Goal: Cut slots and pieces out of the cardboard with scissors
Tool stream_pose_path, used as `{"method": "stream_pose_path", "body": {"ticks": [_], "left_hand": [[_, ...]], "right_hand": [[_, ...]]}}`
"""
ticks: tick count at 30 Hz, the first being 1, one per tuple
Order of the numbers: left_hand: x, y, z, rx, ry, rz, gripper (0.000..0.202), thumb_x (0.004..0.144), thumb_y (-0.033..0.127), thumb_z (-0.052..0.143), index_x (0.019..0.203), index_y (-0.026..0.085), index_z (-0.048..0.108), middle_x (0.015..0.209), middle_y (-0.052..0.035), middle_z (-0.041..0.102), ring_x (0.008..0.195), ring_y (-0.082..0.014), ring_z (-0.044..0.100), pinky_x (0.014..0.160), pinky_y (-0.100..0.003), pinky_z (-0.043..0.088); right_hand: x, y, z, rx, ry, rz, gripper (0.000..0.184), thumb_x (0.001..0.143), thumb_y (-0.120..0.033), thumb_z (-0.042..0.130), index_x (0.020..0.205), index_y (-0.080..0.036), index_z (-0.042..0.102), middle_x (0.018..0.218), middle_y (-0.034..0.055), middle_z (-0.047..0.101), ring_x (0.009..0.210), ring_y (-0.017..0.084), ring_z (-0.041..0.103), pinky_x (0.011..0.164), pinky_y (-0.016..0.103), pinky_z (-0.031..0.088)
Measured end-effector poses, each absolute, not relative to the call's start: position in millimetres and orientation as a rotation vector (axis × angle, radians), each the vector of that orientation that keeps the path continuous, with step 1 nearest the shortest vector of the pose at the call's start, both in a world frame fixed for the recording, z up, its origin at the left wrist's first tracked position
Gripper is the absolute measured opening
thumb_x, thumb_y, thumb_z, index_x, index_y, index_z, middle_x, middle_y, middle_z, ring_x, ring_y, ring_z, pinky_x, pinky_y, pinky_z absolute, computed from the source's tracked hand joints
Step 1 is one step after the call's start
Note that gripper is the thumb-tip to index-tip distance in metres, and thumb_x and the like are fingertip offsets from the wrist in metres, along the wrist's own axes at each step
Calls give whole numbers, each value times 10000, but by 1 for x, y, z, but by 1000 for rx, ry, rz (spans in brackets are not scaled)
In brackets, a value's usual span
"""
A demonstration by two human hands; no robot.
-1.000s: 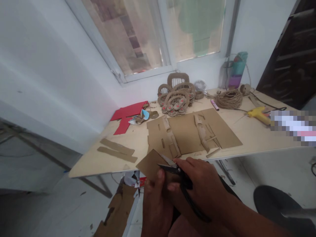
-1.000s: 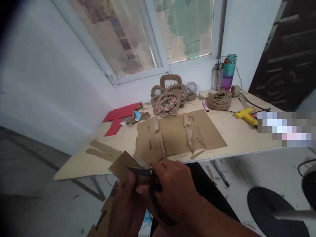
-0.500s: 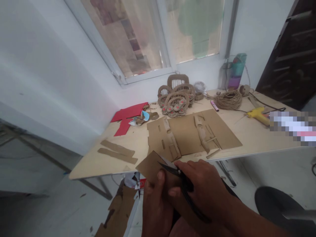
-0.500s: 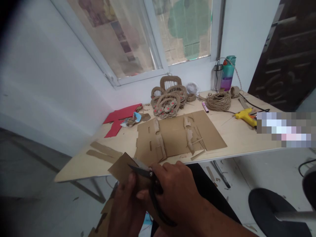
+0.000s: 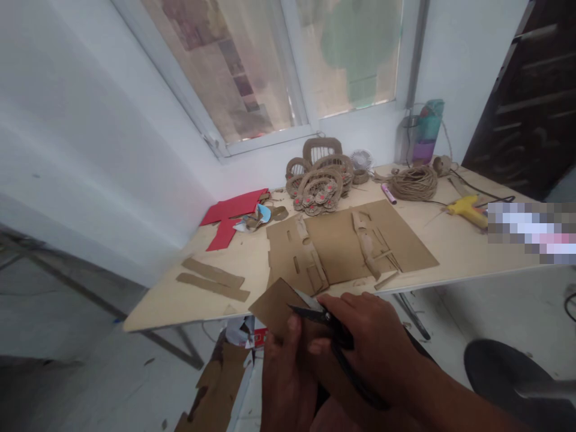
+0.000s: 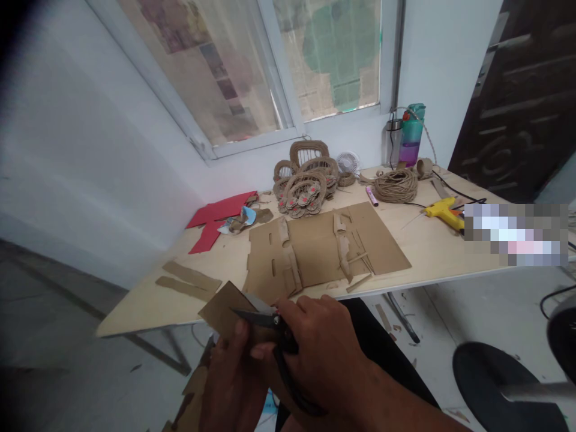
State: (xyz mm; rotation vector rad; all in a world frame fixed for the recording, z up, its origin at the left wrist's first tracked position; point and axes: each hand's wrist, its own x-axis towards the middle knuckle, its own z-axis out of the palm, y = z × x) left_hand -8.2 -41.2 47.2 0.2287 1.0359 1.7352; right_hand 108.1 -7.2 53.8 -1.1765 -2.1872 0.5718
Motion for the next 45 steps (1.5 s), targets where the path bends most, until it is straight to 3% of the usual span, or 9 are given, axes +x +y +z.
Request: {"method": "stream_pose_path", "body": {"ticks": [9, 16, 21, 27, 34, 40, 45], "left_hand": [[-3, -42, 52, 240, 1007, 1745, 400, 722, 288, 717, 1110, 230, 639, 937, -62, 724, 836, -221, 686, 715, -314, 565], [-12, -42, 36, 253, 1020, 1707, 488, 715, 333, 718, 1186, 281, 598, 951, -49, 718, 747, -177, 679, 685, -284, 558], [-13, -45, 33, 254, 1041, 1699, 434, 710, 361, 718, 1120, 241, 642, 953, -67, 717, 812, -207, 684, 730, -303, 553], [-10, -45, 37, 257, 1045, 1694, 438, 703, 382, 722, 1110, 237, 653, 966, -63, 720, 828, -216, 688, 807, -330, 533], [-9, -39, 44, 302, 1067, 1736, 543, 684, 353, 742, 1189, 215, 601, 1009, -85, 713, 914, -243, 676, 850, -362, 516], [-9, -33, 44, 271, 1049, 1737, 577, 701, 323, 734, 1240, 209, 564, 991, -86, 718, 790, -201, 689, 819, -349, 529], [-11, -33, 43, 241, 1036, 1737, 551, 700, 289, 736, 1225, 225, 578, 1005, -78, 719, 811, -208, 692, 799, -337, 540]], "right_hand": [[109, -9, 54, -1086, -2149, 655, 430, 870, -577, 440, 996, -218, 639, 775, 54, 708, 692, 212, 634, 623, 285, 377], [111, -10, 60, -1007, -2098, 829, 387, 883, -554, 414, 724, -224, 543, 660, -17, 633, 574, 139, 554, 540, 234, 334], [111, -11, 62, -995, -2092, 887, 348, 892, -500, 427, 715, -225, 545, 652, -28, 633, 565, 129, 547, 526, 219, 333], [111, -11, 65, -968, -2105, 929, 335, 901, -493, 417, 892, -237, 633, 747, 6, 711, 639, 160, 636, 579, 229, 386], [109, -8, 59, -1038, -2098, 849, 443, 889, -568, 397, 795, -210, 639, 729, 36, 718, 663, 189, 657, 590, 246, 387], [106, -1, 48, -1095, -2108, 816, 507, 882, -605, 379, 732, -195, 636, 681, 48, 707, 626, 191, 643, 573, 255, 367], [105, 0, 46, -1090, -2105, 833, 493, 872, -602, 403, 751, -194, 651, 711, 56, 717, 653, 194, 649, 584, 251, 375]]}}
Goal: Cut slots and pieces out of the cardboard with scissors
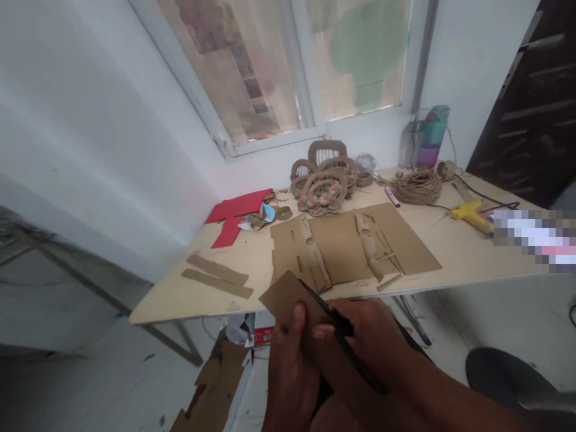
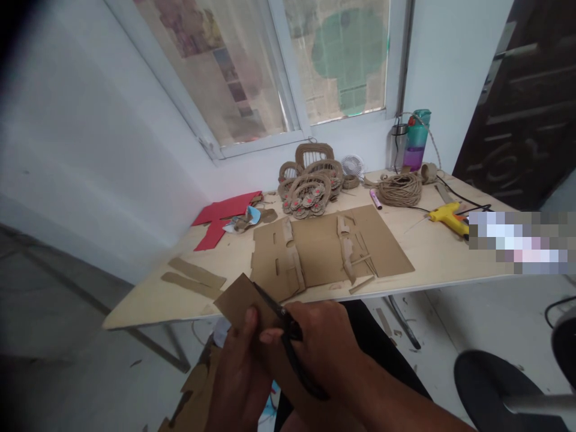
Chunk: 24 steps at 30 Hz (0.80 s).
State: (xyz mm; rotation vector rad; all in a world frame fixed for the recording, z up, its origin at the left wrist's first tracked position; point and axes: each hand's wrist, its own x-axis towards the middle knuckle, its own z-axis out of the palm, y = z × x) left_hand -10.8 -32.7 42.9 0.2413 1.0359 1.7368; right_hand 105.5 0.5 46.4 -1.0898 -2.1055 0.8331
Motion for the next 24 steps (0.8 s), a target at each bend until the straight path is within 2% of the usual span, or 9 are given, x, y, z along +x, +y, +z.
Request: {"method": "stream_pose_path", "body": {"ticks": [4, 7, 10, 16, 20, 24], "left_hand": [[-13, -34, 42, 232, 1026, 1721, 538, 726, 292, 714, 1239, 221, 568, 1003, -76, 720, 814, -210, 693, 861, -378, 519], [-15, -33, 41, 222, 1070, 1740, 500, 717, 294, 722, 1194, 208, 600, 991, -78, 723, 833, -213, 691, 826, -347, 536], [-15, -34, 40, 229, 1085, 1728, 482, 698, 291, 737, 1158, 203, 621, 1001, -85, 720, 871, -231, 686, 757, -319, 556], [-12, -39, 38, 283, 962, 1674, 572, 693, 264, 743, 1235, 238, 562, 1019, -93, 707, 902, -252, 677, 853, -392, 524], [-11, -41, 35, 238, 962, 1664, 598, 667, 263, 768, 1226, 282, 555, 982, -61, 709, 795, -193, 687, 748, -305, 552], [-13, -43, 30, 217, 990, 1687, 444, 636, 243, 792, 1053, 254, 640, 765, 5, 696, 582, -107, 642, 572, -194, 525]], "right_hand": [[109, -2, 51, -1116, -2122, 859, 388, 853, -553, 481, 795, -214, 659, 673, 21, 699, 590, 173, 614, 550, 244, 353], [112, -4, 54, -1101, -2128, 878, 333, 830, -530, 527, 825, -223, 658, 712, 18, 700, 638, 184, 618, 581, 250, 366], [114, -5, 54, -1127, -2135, 828, 335, 794, -536, 563, 874, -224, 655, 762, 25, 693, 681, 199, 616, 604, 265, 368], [111, -1, 57, -1212, -2139, 751, 348, 789, -544, 559, 918, -234, 654, 797, 39, 686, 713, 221, 617, 607, 284, 354], [107, 0, 62, -1189, -2111, 744, 320, 802, -523, 565, 940, -246, 648, 835, 37, 702, 740, 222, 629, 620, 279, 360], [105, 0, 66, -1179, -2106, 732, 268, 826, -491, 559, 836, -234, 634, 812, 32, 707, 730, 205, 631, 602, 258, 348]]}}
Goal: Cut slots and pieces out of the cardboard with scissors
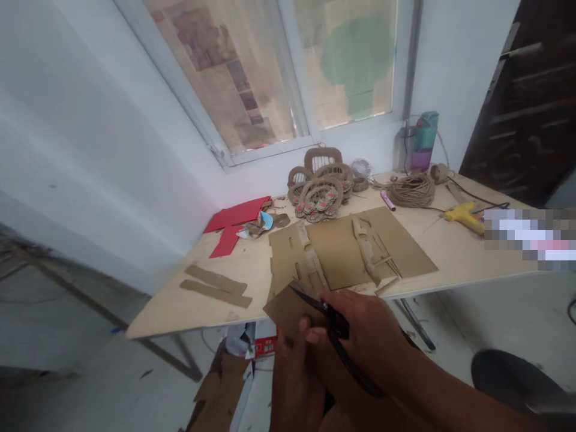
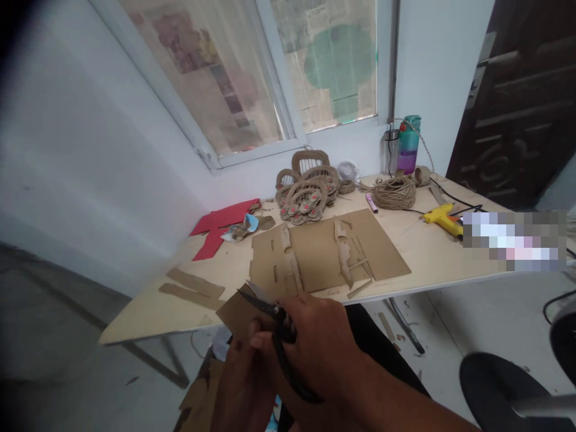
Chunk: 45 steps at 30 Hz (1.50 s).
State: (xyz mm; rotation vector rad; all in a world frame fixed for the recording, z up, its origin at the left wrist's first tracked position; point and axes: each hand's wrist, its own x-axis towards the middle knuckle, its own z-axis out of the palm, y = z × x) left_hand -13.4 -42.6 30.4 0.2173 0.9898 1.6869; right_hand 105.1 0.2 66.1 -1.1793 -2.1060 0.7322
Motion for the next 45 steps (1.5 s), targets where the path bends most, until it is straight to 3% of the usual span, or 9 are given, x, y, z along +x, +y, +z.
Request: {"method": "stream_pose_path", "body": {"ticks": [6, 11, 14, 18, 21, 26, 36, 40, 45], "left_hand": [[-15, -44, 29, 265, 1039, 1683, 321, 626, 255, 792, 915, 223, 656, 617, 36, 639, 602, -136, 659, 641, -236, 541], [-10, -39, 42, 242, 1031, 1702, 402, 657, 252, 770, 1035, 229, 637, 817, -16, 713, 741, -172, 682, 771, -308, 541], [-17, -31, 53, 241, 1061, 1711, 413, 683, 289, 744, 1069, 187, 638, 848, -57, 721, 824, -217, 679, 723, -303, 550], [-34, -18, 64, 235, 1123, 1821, 313, 740, 243, 690, 1043, 173, 656, 811, -38, 720, 904, -185, 656, 814, -259, 512], [-44, -12, 66, 227, 1110, 1847, 276, 757, 218, 668, 1030, 172, 659, 780, -30, 714, 903, -177, 651, 845, -274, 499], [-54, -9, 66, 229, 1121, 1857, 203, 746, 200, 669, 942, 146, 671, 778, -37, 712, 881, -171, 648, 861, -280, 486], [-22, -45, 43, 269, 1113, 1753, 270, 625, 243, 771, 861, 156, 672, 752, -20, 714, 611, -139, 639, 585, -230, 492], [-19, -51, 42, 233, 1166, 1786, 307, 601, 245, 783, 859, 137, 658, 763, -41, 721, 611, -146, 649, 569, -230, 495], [-15, -55, 52, 193, 1104, 1696, 371, 571, 218, 786, 906, 132, 652, 780, -84, 737, 643, -205, 683, 576, -282, 538]], "right_hand": [[103, 1, 65, -1178, -2134, 709, 337, 852, -512, 518, 722, -216, 611, 638, 10, 683, 564, 158, 603, 504, 236, 272], [106, 4, 62, -1210, -2104, 711, 346, 851, -490, 516, 724, -197, 650, 646, 49, 703, 604, 193, 644, 525, 244, 310], [118, 3, 57, -1199, -1989, 908, 280, 850, -422, 528, 819, -190, 683, 689, 43, 706, 634, 195, 645, 537, 239, 368], [139, -6, 40, -1177, -1829, 1300, 303, 871, -421, 496, 913, -185, 681, 618, -7, 641, 508, 147, 571, 434, 210, 345], [149, -14, 25, -1129, -1803, 1485, 333, 831, -438, 551, 978, -169, 681, 678, 6, 659, 598, 173, 603, 492, 229, 401], [147, -26, 15, -1122, -1802, 1566, 184, 758, -331, 607, 783, -156, 656, 670, -5, 611, 621, 160, 562, 537, 232, 395], [125, -28, 13, -1171, -1574, 1678, 127, 804, -302, 568, 774, -179, 578, 495, -92, 394, 363, 55, 299, 346, 165, 246], [124, -26, 9, -1169, -1681, 1506, 214, 835, -374, 565, 915, -178, 592, 563, -57, 503, 445, 97, 449, 416, 190, 366], [127, -26, 4, -1044, -1857, 1118, 304, 831, -369, 595, 1090, -208, 581, 876, 34, 641, 771, 193, 602, 676, 276, 484]]}}
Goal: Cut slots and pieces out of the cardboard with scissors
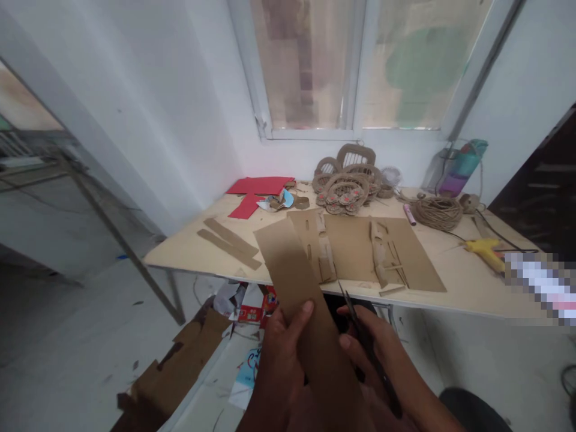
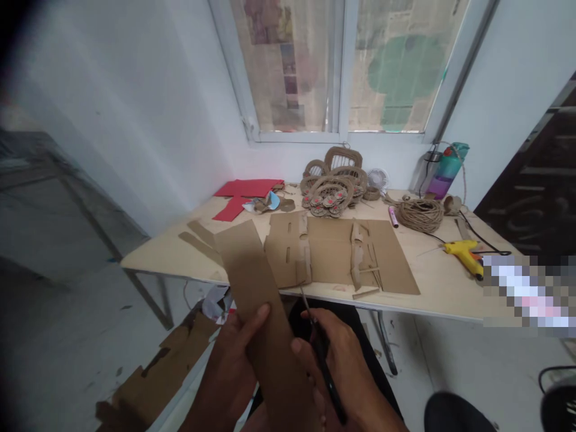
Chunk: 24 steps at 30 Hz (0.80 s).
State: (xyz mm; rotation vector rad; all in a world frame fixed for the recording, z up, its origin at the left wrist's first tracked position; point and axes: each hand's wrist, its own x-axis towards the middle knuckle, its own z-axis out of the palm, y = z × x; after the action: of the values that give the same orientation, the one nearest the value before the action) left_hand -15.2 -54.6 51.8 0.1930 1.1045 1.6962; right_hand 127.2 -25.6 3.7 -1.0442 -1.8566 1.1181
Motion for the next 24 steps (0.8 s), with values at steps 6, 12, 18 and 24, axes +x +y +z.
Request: {"method": "stream_pose_path", "body": {"ticks": [6, 12, 18, 24], "left_hand": [[-6, -63, 50, 164, 1058, 1614, 455, 589, 218, 780, 1015, 133, 645, 866, -112, 739, 710, -250, 703, 582, -298, 559], [-7, -67, 48, 200, 1058, 1630, 421, 578, 218, 791, 975, 152, 669, 808, -82, 737, 750, -251, 704, 594, -278, 564], [-9, -73, 51, 176, 1092, 1653, 437, 577, 227, 795, 990, 175, 660, 840, -70, 740, 702, -216, 702, 566, -246, 552], [-7, -80, 49, 209, 1077, 1656, 300, 626, 236, 771, 890, 183, 639, 770, -43, 725, 590, -150, 665, 559, -228, 536]], "right_hand": [[115, -28, 30, -1025, -1968, 1078, 301, 795, -340, 646, 1054, -191, 610, 910, 51, 624, 820, 211, 596, 789, 329, 475], [104, -37, 38, -1089, -1938, 1020, 370, 793, -373, 637, 1126, -215, 609, 899, 45, 607, 806, 204, 585, 745, 313, 476], [102, -38, 34, -1090, -2002, 879, 411, 782, -461, 623, 1121, -232, 649, 849, 48, 656, 721, 196, 607, 666, 284, 461], [104, -42, 44, -1057, -2026, 911, 380, 841, -542, 534, 932, -215, 705, 751, 39, 704, 704, 195, 649, 645, 247, 445]]}}
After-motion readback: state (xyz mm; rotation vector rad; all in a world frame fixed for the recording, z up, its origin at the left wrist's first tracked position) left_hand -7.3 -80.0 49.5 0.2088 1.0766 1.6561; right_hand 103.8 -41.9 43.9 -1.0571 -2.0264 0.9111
